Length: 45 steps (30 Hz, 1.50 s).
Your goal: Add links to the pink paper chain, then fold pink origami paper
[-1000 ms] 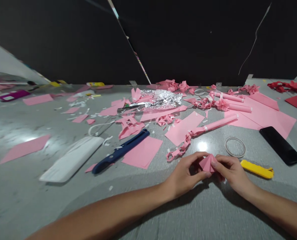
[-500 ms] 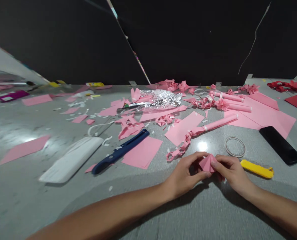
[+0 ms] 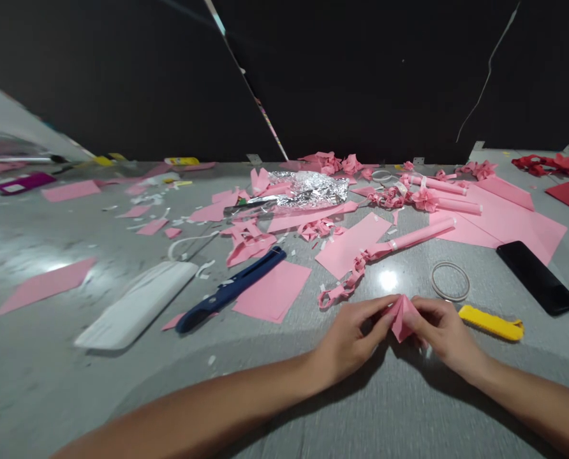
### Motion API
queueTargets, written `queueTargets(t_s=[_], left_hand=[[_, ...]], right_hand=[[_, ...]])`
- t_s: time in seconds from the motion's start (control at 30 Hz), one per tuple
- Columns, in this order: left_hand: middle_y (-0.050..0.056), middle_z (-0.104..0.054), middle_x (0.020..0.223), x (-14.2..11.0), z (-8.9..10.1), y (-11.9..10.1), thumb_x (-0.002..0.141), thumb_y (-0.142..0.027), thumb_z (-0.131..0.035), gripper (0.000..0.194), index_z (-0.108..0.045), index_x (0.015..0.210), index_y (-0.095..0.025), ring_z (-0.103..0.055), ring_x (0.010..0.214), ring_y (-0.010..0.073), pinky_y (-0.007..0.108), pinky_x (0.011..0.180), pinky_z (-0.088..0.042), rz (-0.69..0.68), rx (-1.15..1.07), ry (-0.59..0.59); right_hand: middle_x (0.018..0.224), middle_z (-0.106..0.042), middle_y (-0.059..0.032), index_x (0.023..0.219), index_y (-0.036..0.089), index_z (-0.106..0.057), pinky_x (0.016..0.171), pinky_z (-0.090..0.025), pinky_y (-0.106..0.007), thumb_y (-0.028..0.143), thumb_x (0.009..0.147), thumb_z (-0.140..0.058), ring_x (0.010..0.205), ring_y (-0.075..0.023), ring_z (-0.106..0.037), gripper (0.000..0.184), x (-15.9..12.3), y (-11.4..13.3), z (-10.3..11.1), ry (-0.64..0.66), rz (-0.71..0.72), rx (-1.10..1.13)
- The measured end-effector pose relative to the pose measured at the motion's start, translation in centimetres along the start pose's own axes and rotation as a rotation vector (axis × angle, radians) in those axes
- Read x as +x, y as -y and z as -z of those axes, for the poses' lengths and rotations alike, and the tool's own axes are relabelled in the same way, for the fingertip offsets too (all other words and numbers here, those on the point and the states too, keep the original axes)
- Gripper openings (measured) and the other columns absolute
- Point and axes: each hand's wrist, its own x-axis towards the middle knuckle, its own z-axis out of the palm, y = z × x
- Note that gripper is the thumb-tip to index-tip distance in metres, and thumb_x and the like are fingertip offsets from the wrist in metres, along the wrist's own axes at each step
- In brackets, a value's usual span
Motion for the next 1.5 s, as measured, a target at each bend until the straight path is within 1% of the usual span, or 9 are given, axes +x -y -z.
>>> queueTargets(t_s=[0.1,0.3,0.4,0.53,0.67,0.77,0.93,1.13,1.5], left_hand=[[0.011,-0.083,0.116,-0.29,-0.14,0.46,0.106,-0.031,-0.054,0.036,-0.075,0.133,-0.020,-0.079,0.102,0.0241,0.037,0.096,-0.061,-0.045,0.069,-0.018],[0.008,-0.082,0.112,-0.52,-0.19,0.73,0.106,-0.025,-0.049,0.035,-0.071,0.132,-0.018,-0.077,0.094,0.0191,0.031,0.089,-0.060,-0.036,0.112,-0.056],[0.005,-0.081,0.096,-0.74,0.03,0.68,0.104,-0.019,-0.050,0.033,-0.073,0.126,-0.021,-0.074,0.084,0.0176,0.029,0.081,-0.057,-0.124,0.134,-0.011],[0.007,-0.079,0.095,-0.77,0.20,0.46,0.100,-0.013,-0.049,0.032,-0.078,0.110,-0.021,-0.073,0.086,0.0182,0.029,0.079,-0.054,-0.225,0.166,0.013],[0.005,-0.077,0.084,-0.29,0.08,0.07,0.102,-0.021,-0.057,0.021,-0.078,0.098,-0.019,-0.069,0.077,0.0165,0.027,0.073,-0.051,-0.120,0.128,-0.072],[0.005,-0.078,0.086,-0.12,-0.03,0.09,0.102,-0.027,-0.062,0.019,-0.078,0.095,-0.019,-0.070,0.078,0.0170,0.028,0.075,-0.051,-0.025,0.065,-0.096],[0.005,-0.078,0.090,-0.29,-0.07,0.48,0.102,-0.035,-0.062,0.025,-0.072,0.119,-0.019,-0.068,0.075,0.0168,0.028,0.071,-0.052,0.111,-0.099,-0.113],[0.004,-0.077,0.085,-0.11,-0.13,0.57,0.101,-0.037,-0.064,0.027,-0.069,0.118,-0.017,-0.068,0.071,0.0156,0.028,0.069,-0.052,0.136,-0.190,-0.095],[0.005,-0.077,0.094,-0.09,-0.02,0.54,0.100,-0.038,-0.065,0.025,-0.073,0.114,-0.018,-0.068,0.079,0.0171,0.028,0.073,-0.052,0.139,-0.143,-0.104]], right_hand=[[0.069,-0.058,-0.0002,0.081,0.016,-0.070,0.055,-0.036,-0.028,0.062,0.093,-0.072,0.061,-0.0142,-0.048,0.047,-0.15,-0.07,-0.13,-0.002,-0.023,-0.047],[0.067,-0.057,0.0007,0.085,0.017,-0.069,0.055,-0.037,-0.028,0.057,0.099,-0.063,0.059,-0.0143,-0.049,0.043,-0.29,-0.21,0.06,0.026,-0.027,-0.033],[0.061,-0.054,0.0020,0.078,0.018,-0.068,0.054,-0.037,-0.027,0.056,0.101,-0.060,0.056,-0.0141,-0.049,0.045,-0.27,-0.14,0.14,0.026,-0.022,-0.015],[0.055,-0.056,0.0016,0.073,0.019,-0.067,0.052,-0.041,-0.027,0.058,0.100,-0.060,0.052,-0.0146,-0.051,0.048,-0.18,-0.25,0.07,0.008,-0.035,0.032],[0.055,-0.057,0.0011,0.076,0.018,-0.071,0.050,-0.045,-0.027,0.063,0.099,-0.060,0.049,-0.0142,-0.052,0.051,-0.14,-0.18,-0.05,0.026,-0.044,0.068],[0.059,-0.061,-0.0005,0.079,0.017,-0.075,0.051,-0.047,-0.027,0.064,0.099,-0.061,0.051,-0.0135,-0.053,0.053,-0.17,0.25,-0.10,0.052,-0.035,0.070],[0.068,-0.069,-0.0038,0.081,0.016,-0.077,0.051,-0.049,-0.026,0.063,0.098,-0.064,0.052,-0.0130,-0.055,0.052,-0.21,0.69,-0.14,0.067,-0.034,0.084],[0.071,-0.072,-0.0051,0.084,0.015,-0.078,0.051,-0.048,-0.026,0.063,0.098,-0.066,0.052,-0.0128,-0.056,0.051,-0.17,0.42,-0.14,0.062,-0.028,0.100],[0.066,-0.066,-0.0027,0.084,0.016,-0.079,0.052,-0.047,-0.026,0.062,0.097,-0.068,0.053,-0.0132,-0.057,0.049,-0.25,0.24,-0.09,0.036,-0.032,0.100]])
